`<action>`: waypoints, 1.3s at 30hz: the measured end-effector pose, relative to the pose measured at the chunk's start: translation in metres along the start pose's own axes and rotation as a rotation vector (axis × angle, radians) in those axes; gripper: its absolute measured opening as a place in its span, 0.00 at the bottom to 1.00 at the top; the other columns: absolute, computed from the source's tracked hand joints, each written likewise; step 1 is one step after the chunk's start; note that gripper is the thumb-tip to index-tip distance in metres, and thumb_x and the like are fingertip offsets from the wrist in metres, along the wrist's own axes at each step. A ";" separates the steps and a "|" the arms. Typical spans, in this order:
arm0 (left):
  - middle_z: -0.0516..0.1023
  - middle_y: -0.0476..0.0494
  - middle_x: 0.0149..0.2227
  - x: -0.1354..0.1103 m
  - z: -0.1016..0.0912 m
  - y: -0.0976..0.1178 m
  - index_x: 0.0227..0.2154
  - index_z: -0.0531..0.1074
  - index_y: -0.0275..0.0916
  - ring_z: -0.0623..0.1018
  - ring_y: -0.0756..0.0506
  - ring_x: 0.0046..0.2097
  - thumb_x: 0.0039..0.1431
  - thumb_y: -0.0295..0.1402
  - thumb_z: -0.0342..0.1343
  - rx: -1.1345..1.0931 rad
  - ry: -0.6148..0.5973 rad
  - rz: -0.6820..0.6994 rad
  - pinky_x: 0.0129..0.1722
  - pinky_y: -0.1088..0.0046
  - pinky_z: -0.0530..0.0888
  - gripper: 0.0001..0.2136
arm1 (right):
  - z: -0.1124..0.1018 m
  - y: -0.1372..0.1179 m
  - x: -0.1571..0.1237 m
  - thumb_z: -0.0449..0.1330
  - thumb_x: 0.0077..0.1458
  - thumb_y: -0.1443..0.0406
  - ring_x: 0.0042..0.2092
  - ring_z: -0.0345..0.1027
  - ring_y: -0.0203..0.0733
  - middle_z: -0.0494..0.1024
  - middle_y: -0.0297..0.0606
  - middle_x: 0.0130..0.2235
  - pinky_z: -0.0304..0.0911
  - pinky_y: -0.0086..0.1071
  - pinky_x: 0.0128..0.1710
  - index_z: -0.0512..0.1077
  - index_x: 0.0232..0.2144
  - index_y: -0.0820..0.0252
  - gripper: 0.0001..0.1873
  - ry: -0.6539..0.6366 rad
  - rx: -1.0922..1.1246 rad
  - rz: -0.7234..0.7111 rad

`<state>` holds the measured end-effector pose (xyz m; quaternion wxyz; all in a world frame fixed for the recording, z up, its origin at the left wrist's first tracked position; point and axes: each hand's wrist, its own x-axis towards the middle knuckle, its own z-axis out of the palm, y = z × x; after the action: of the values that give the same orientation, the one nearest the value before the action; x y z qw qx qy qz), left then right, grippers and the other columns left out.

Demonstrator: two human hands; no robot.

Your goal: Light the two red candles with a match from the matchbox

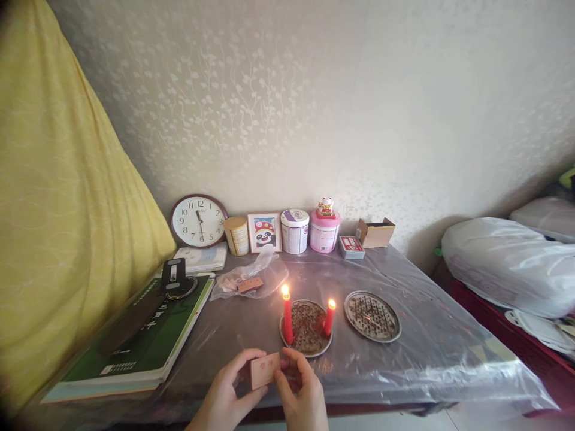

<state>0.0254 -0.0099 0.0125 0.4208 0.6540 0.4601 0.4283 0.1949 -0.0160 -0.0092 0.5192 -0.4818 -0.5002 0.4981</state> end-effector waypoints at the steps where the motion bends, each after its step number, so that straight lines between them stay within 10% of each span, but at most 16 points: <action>1: 0.79 0.45 0.41 0.000 0.000 0.000 0.42 0.70 0.42 0.78 0.42 0.43 0.46 0.23 0.59 0.005 0.003 0.003 0.44 0.69 0.71 0.18 | 0.001 0.000 0.000 0.62 0.53 0.58 0.43 0.75 0.49 0.79 0.47 0.40 0.70 0.35 0.41 0.70 0.45 0.63 0.20 -0.002 0.000 -0.004; 29: 0.79 0.36 0.43 0.002 0.002 -0.010 0.46 0.71 0.39 0.78 0.39 0.43 0.45 0.38 0.66 -0.597 -0.091 -0.142 0.41 0.64 0.73 0.23 | 0.012 -0.017 -0.009 0.61 0.47 0.67 0.44 0.74 0.44 0.76 0.42 0.47 0.71 0.33 0.43 0.69 0.48 0.58 0.23 0.056 -0.097 -0.185; 39: 0.81 0.39 0.32 0.005 -0.007 -0.004 0.36 0.78 0.35 0.77 0.44 0.31 0.49 0.43 0.63 -0.474 0.113 -0.212 0.28 0.70 0.74 0.16 | 0.007 -0.016 -0.009 0.58 0.47 0.72 0.42 0.72 0.42 0.75 0.41 0.47 0.70 0.30 0.41 0.71 0.48 0.56 0.23 0.098 -0.328 -0.388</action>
<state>0.0185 -0.0031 0.0120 0.5782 0.4605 0.4358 0.5135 0.1883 -0.0255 0.0067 0.5435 -0.4780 -0.6317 0.2774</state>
